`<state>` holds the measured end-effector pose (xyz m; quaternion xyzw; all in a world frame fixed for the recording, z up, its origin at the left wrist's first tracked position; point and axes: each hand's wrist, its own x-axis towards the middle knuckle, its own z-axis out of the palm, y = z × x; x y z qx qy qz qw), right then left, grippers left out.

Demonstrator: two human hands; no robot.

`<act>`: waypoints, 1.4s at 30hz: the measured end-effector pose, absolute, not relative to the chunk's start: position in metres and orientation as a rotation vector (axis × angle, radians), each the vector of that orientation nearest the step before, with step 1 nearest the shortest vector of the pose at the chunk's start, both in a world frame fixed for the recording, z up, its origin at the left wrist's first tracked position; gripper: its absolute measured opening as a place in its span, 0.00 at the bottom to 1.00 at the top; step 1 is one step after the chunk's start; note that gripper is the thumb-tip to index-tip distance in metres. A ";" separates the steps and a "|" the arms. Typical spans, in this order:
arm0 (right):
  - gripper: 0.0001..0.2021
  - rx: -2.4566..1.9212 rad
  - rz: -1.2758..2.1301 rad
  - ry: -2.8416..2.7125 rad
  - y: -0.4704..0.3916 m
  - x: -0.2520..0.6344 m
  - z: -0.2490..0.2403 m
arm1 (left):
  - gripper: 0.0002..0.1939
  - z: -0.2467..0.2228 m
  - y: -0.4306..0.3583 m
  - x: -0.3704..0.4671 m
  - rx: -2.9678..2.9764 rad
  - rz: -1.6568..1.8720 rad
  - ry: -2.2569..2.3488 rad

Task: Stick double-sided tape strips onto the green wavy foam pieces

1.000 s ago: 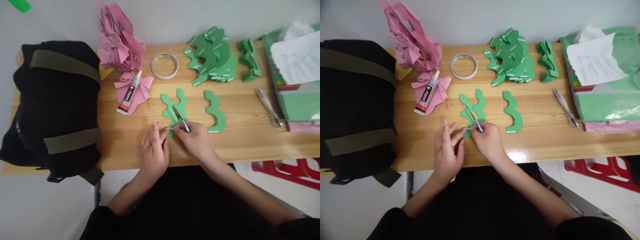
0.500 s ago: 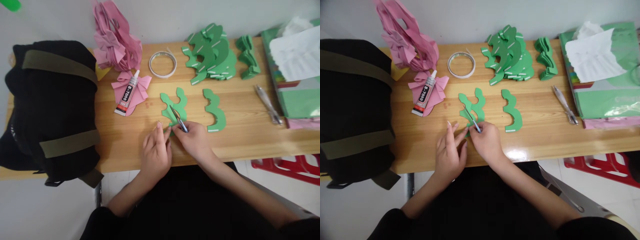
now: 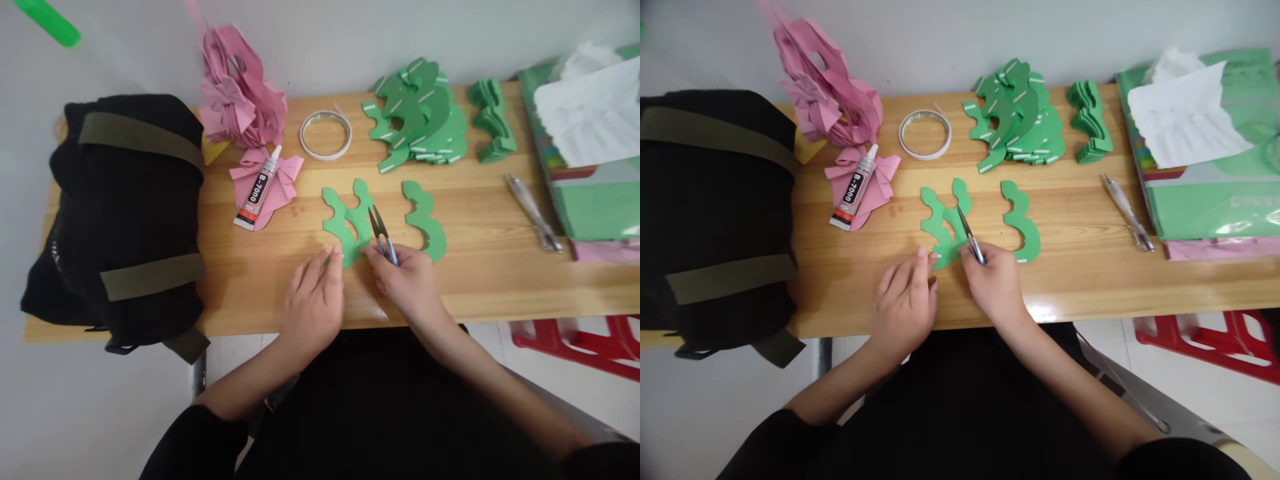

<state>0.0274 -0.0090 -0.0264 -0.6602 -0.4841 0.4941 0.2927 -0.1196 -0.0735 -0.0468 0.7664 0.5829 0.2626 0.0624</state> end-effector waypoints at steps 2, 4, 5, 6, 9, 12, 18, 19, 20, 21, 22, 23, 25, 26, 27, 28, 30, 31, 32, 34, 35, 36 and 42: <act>0.12 -1.701 1.400 -1.203 -0.011 0.029 -0.026 | 0.35 -0.040 -0.071 -0.122 2.107 0.855 1.672; 0.13 -1.634 1.474 -1.134 -0.012 0.027 -0.022 | 0.32 -0.032 -0.068 -0.126 1.770 0.960 1.527; 0.13 -1.596 1.511 -1.103 -0.011 0.026 -0.019 | 0.30 -0.028 -0.067 -0.127 1.589 1.009 1.431; 0.14 -1.559 1.556 -1.072 -0.011 0.025 -0.015 | 0.28 -0.025 -0.066 -0.128 1.412 1.041 1.333; 0.16 -1.468 1.713 -0.964 -0.009 0.024 -0.006 | 0.23 -0.019 -0.064 -0.130 1.009 1.065 1.088; 0.17 -1.435 1.787 -0.923 -0.007 0.026 -0.001 | 0.20 -0.018 -0.064 -0.129 0.819 1.093 0.987; 0.16 -1.477 1.759 -0.917 -0.007 0.029 -0.003 | 0.19 -0.022 -0.064 -0.126 0.738 1.086 0.923; 0.16 -1.491 1.761 -0.918 -0.007 0.029 -0.004 | 0.19 -0.023 -0.064 -0.126 0.736 1.088 0.912; 0.15 -1.505 1.762 -0.917 -0.007 0.030 -0.005 | 0.19 -0.024 -0.064 -0.126 0.734 1.091 0.901; 0.15 -1.518 1.764 -0.913 -0.007 0.030 -0.005 | 0.19 -0.024 -0.064 -0.126 0.732 1.095 0.894; 0.14 -1.527 1.769 -0.904 -0.007 0.030 -0.006 | 0.19 -0.025 -0.064 -0.126 0.730 1.095 0.892; 0.14 -1.532 1.778 -0.895 -0.007 0.030 -0.007 | 0.19 -0.025 -0.063 -0.127 0.731 1.094 0.895; 0.14 -1.525 1.801 -0.881 -0.007 0.030 -0.008 | 0.19 -0.024 -0.064 -0.127 0.742 1.086 0.908; 0.14 -1.520 1.813 -0.886 -0.007 0.030 -0.008 | 0.19 -0.024 -0.064 -0.128 0.760 1.079 0.920; 0.14 -1.516 1.820 -0.902 -0.008 0.030 -0.008 | 0.19 -0.023 -0.065 -0.128 0.797 1.064 0.944; 0.13 -1.517 1.820 -0.928 -0.008 0.030 -0.008 | 0.18 -0.023 -0.066 -0.128 0.859 1.042 0.990; 0.13 -1.552 1.782 -0.998 -0.009 0.030 -0.009 | 0.18 -0.023 -0.068 -0.129 1.095 1.011 1.176; 0.12 -1.587 1.743 -1.035 -0.010 0.030 -0.010 | 0.19 -0.023 -0.069 -0.129 1.278 1.013 1.312; 0.12 -1.627 1.690 -1.071 -0.010 0.030 -0.012 | 0.19 -0.025 -0.069 -0.129 1.492 1.019 1.454; 0.12 -1.708 1.574 -1.141 -0.011 0.030 -0.015 | 0.18 -0.029 -0.070 -0.128 1.935 1.008 1.652; 0.12 -1.739 1.522 -1.177 -0.010 0.030 -0.017 | 0.17 -0.031 -0.069 -0.127 2.118 0.971 1.685; 0.12 -1.760 1.482 -1.217 -0.010 0.030 -0.018 | 0.17 -0.034 -0.069 -0.127 2.254 0.913 1.684; 0.11 -1.854 1.373 -1.460 -0.002 0.026 -0.018 | 0.22 -0.043 -0.069 -0.121 2.440 0.641 1.714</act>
